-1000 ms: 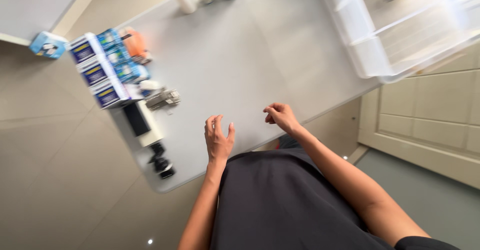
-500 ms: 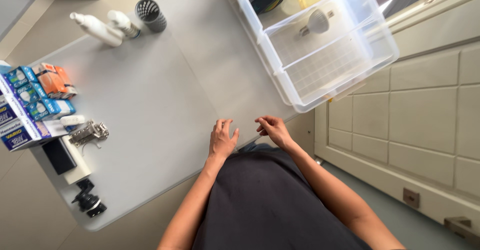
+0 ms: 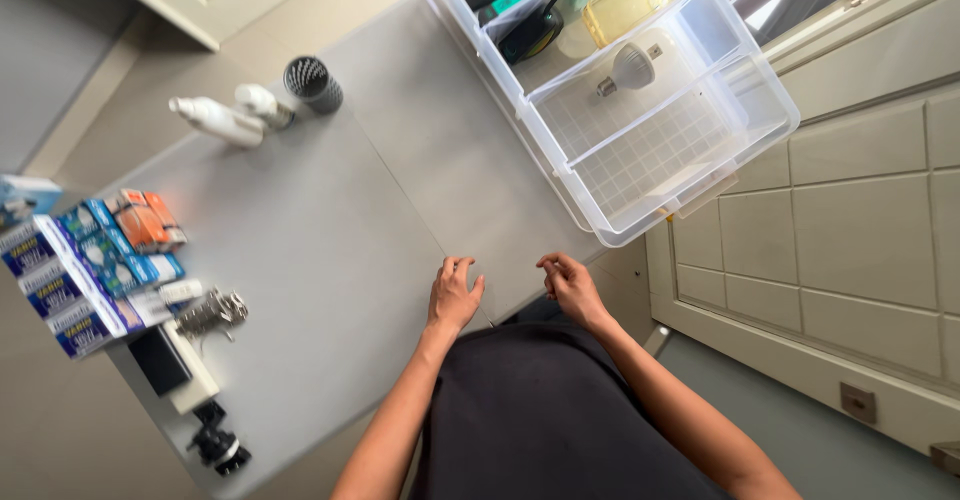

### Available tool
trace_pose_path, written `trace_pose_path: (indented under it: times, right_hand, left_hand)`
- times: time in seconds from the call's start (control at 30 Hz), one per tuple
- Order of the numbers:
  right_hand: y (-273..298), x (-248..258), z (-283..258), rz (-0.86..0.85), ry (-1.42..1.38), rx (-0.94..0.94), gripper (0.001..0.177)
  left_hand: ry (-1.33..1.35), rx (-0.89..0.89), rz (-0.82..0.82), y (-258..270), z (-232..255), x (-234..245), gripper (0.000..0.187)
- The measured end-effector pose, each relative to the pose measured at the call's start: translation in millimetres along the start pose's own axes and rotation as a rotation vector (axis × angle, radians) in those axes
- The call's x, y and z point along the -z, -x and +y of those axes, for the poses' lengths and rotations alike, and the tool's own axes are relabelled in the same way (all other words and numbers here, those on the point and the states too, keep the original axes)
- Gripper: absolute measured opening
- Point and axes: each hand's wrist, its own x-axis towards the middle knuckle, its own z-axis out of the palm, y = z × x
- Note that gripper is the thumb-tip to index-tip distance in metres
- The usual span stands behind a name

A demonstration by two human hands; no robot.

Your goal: The person removes various items from a clear plastic storage container and places them on a white table. Items include a black camera mount, light bulb boxes, bottles, a power strip, a light bulb, and phone cases. The person arranges the items on the table in a neat row.

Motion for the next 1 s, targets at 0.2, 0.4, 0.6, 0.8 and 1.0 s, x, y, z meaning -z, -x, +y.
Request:
trace_pose_path:
  times: [0.2, 0.4, 0.6, 0.8, 1.0]
  right_hand:
    - [12.9, -0.7, -44.2, 0.001, 0.183, 0.007, 0.023]
    - [-22.9, 36.5, -53.0, 0.014, 0.096, 0.237, 0.035]
    - [-100.1, 113.8, -101.6, 0.142, 0.074, 0.422, 0.022]
    - [-163.6, 191.2, -144.5, 0.36, 0.653, 0.598, 0.033]
    - [-239.6, 239.9, -138.3, 0.302, 0.92, 0.617, 0.07]
  left_hand:
    - [0.037, 0.01, 0.023, -7.1, -6.5, 8.0, 0.043]
    - [0.099, 0.03, 0.166, -12.3, -0.2, 8.1, 0.041]
    - [0.183, 0.213, 0.242, -12.3, 34.5, 11.3, 0.039]
    - [0.217, 0.231, 0.354, -30.9, 82.8, -10.2, 0.039]
    - [0.21, 0.199, 0.485, -45.3, 121.0, -47.3, 0.037]
